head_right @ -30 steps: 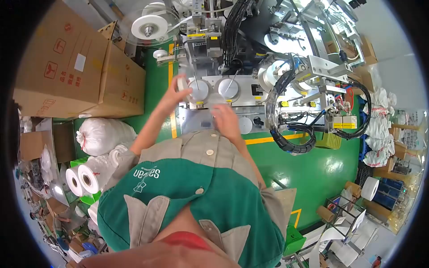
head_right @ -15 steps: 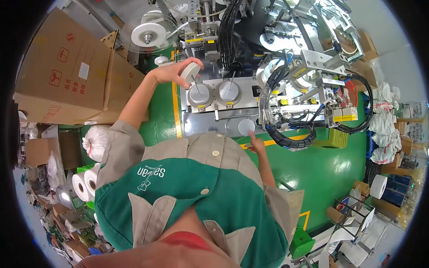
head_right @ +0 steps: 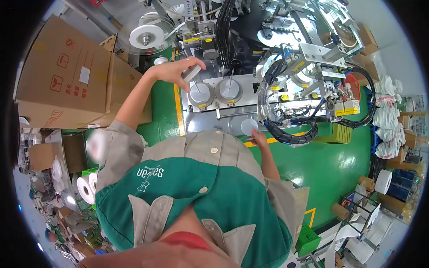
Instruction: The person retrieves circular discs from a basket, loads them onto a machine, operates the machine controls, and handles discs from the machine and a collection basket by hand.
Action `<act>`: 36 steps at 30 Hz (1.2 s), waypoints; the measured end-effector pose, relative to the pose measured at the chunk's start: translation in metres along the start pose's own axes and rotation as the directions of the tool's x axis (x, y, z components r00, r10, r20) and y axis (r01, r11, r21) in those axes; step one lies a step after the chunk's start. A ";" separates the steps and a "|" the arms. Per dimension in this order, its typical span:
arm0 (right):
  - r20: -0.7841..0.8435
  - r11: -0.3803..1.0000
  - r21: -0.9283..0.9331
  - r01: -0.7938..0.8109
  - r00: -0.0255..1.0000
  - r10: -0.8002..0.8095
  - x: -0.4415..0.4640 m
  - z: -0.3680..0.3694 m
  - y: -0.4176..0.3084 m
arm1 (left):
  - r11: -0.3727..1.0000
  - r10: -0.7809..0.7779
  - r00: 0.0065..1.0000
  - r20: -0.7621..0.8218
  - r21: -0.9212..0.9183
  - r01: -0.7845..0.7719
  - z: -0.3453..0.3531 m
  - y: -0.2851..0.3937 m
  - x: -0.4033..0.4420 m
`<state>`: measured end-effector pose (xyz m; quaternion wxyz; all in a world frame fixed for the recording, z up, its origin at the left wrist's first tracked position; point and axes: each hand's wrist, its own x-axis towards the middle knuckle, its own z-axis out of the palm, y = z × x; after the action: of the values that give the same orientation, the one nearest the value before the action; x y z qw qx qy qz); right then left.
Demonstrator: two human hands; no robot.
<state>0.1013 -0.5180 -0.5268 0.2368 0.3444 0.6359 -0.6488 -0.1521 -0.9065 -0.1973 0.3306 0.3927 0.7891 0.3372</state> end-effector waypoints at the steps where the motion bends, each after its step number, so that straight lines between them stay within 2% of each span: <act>1: 0.027 1.000 0.012 0.008 1.000 -0.009 0.000 -0.001 0.001 | 0.993 0.005 1.000 -0.031 0.122 -0.002 0.002 0.004 -0.002; 3: 0.076 0.999 -0.025 0.038 0.996 -0.036 0.006 -0.010 0.007 | 0.935 0.052 0.996 -0.068 0.353 -0.024 0.011 0.012 0.001; 4: 0.095 0.996 -0.069 0.055 0.994 -0.048 0.011 -0.020 0.013 | 0.887 0.028 0.994 -0.108 0.461 0.025 0.019 0.018 0.001; 5: 0.031 0.988 -0.089 0.126 0.992 -0.124 -0.001 -0.017 0.007 | 0.803 0.015 0.997 -0.081 0.595 0.037 0.024 0.018 0.006; 6: 0.001 0.982 -0.089 0.170 0.985 -0.170 -0.023 -0.012 -0.007 | 0.769 0.010 0.997 -0.083 0.638 0.045 0.028 0.019 0.009; 7: -0.004 0.985 -0.084 0.151 0.988 -0.152 -0.062 -0.001 -0.041 | 0.732 0.008 0.996 -0.088 0.679 0.054 0.032 0.020 0.011; 8: -0.020 0.987 -0.008 0.162 0.987 -0.162 -0.080 0.006 -0.053 | 0.728 0.001 0.996 -0.090 0.683 0.061 0.035 0.020 0.012; 11: 0.052 0.975 0.053 0.216 0.974 -0.219 -0.111 0.003 -0.065 | 0.731 -0.005 0.997 -0.083 0.680 0.060 0.039 0.018 0.013; 13: -0.035 0.943 0.145 0.301 0.954 -0.299 -0.146 0.014 -0.081 | 0.763 0.016 0.997 -0.078 0.645 0.038 0.040 0.011 0.014; 15: -0.118 0.908 0.206 0.366 0.930 -0.348 -0.181 0.025 -0.097 | 0.733 0.170 0.972 -0.162 0.681 -0.015 0.043 0.010 0.015; 17: -0.201 0.880 0.243 0.407 0.909 -0.365 -0.209 0.031 -0.108 | 0.677 0.353 0.897 -0.266 0.734 -0.048 0.044 0.028 0.012; 19: -0.292 0.859 0.218 0.463 0.871 -0.395 -0.224 0.032 -0.104 | 0.824 0.387 0.814 -0.433 0.558 -0.095 0.056 0.060 0.012; 21: -0.379 0.844 0.201 0.498 0.834 -0.402 -0.240 0.029 -0.099 | 0.970 0.236 0.859 -0.455 0.156 -0.184 0.084 0.075 0.014; 23: -0.455 0.870 0.057 0.489 0.789 -0.414 -0.265 0.028 -0.105 | 0.932 0.195 0.918 -0.345 -0.226 -0.283 0.142 0.079 0.031; 25: -0.489 0.863 -0.090 0.497 0.733 -0.473 -0.286 0.025 -0.106 | 0.897 0.117 0.977 -0.180 -0.403 -0.182 0.189 0.109 0.052; 27: -0.480 0.855 -0.114 0.506 0.725 -0.493 -0.302 0.020 -0.104 | 0.741 0.115 0.985 -0.129 -0.650 -0.171 0.234 0.123 0.083; 28: -0.484 0.859 -0.116 0.499 0.727 -0.488 -0.309 0.016 -0.099 | 0.706 0.123 0.991 -0.061 -0.696 -0.130 0.246 0.132 0.094; 30: -0.509 0.865 -0.104 0.491 0.721 -0.470 -0.325 -0.001 -0.086 | 0.777 0.062 0.996 0.056 -0.629 -0.013 0.261 0.156 0.108; 31: -0.547 0.841 -0.080 0.535 0.682 -0.486 -0.331 -0.010 -0.079 | 0.813 0.045 0.992 0.114 -0.582 0.030 0.270 0.170 0.119; 33: -0.615 0.850 0.026 0.527 0.678 -0.401 -0.344 -0.041 -0.057 | 0.608 -0.009 0.989 0.148 -0.784 0.123 0.296 0.198 0.140; 35: -0.688 0.800 -0.022 0.600 0.571 -0.447 -0.358 -0.075 -0.041 | 0.398 0.035 0.984 0.176 -0.906 0.148 0.327 0.216 0.168; 36: -0.709 0.774 -0.044 0.631 0.526 -0.469 -0.365 -0.094 -0.032 | 0.369 0.046 0.981 0.190 -0.916 0.161 0.342 0.236 0.181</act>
<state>0.3283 -0.4703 -0.2280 -0.2733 0.3621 0.6766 -0.5800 0.1255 -0.5514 -0.2466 0.5764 0.1410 0.4430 0.6720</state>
